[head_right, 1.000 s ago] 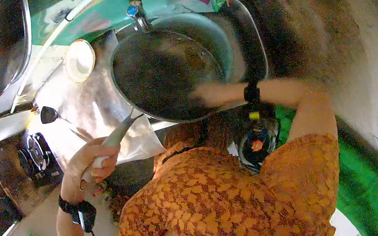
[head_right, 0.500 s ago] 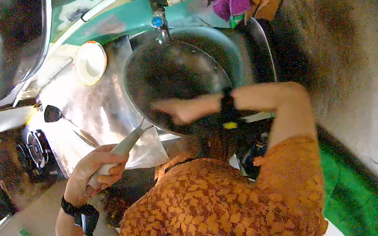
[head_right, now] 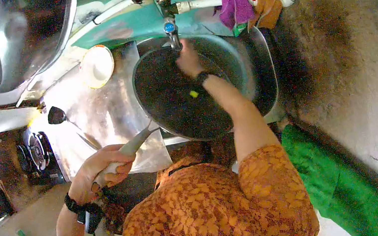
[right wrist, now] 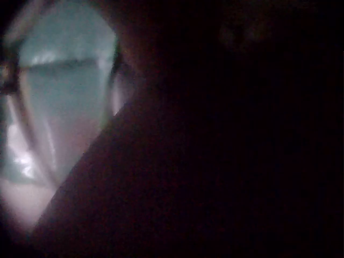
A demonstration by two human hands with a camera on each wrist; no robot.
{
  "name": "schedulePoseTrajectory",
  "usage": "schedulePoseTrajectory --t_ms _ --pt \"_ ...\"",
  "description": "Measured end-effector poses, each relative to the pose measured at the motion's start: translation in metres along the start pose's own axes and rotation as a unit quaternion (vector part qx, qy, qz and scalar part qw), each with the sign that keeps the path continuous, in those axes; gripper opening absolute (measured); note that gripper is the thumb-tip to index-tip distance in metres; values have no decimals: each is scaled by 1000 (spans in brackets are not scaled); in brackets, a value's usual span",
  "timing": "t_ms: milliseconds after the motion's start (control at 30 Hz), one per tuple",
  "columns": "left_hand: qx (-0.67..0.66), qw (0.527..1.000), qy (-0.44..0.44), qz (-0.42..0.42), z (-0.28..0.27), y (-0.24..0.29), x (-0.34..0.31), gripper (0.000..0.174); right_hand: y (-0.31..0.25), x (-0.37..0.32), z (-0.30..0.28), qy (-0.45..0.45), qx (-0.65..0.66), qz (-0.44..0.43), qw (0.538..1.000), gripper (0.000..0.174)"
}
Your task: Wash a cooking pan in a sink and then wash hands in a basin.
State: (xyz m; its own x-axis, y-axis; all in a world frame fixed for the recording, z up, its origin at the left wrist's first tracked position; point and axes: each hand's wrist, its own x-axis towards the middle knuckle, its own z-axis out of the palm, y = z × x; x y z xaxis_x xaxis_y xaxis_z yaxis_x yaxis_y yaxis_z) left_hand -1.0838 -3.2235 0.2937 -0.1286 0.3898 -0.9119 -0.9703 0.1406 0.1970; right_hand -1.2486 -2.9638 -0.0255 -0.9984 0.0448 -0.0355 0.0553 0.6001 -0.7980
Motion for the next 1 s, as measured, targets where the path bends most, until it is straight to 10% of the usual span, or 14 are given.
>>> schedulePoseTrajectory --t_ms 100,533,867,1000 --pt "1 1000 -28 -2 -4 -2 -1 13 47 -30 -38 -11 -238 -6 971 45" --pt "-22 998 -46 -29 -10 -4 6 15 -36 -12 36 0 228 -112 967 47" --pt "1 1000 -7 -3 19 -16 -23 18 -45 -26 -16 -142 143 35 979 68" --pt "-18 999 40 -19 33 -15 -52 17 7 -30 -74 -116 52 -113 986 79"
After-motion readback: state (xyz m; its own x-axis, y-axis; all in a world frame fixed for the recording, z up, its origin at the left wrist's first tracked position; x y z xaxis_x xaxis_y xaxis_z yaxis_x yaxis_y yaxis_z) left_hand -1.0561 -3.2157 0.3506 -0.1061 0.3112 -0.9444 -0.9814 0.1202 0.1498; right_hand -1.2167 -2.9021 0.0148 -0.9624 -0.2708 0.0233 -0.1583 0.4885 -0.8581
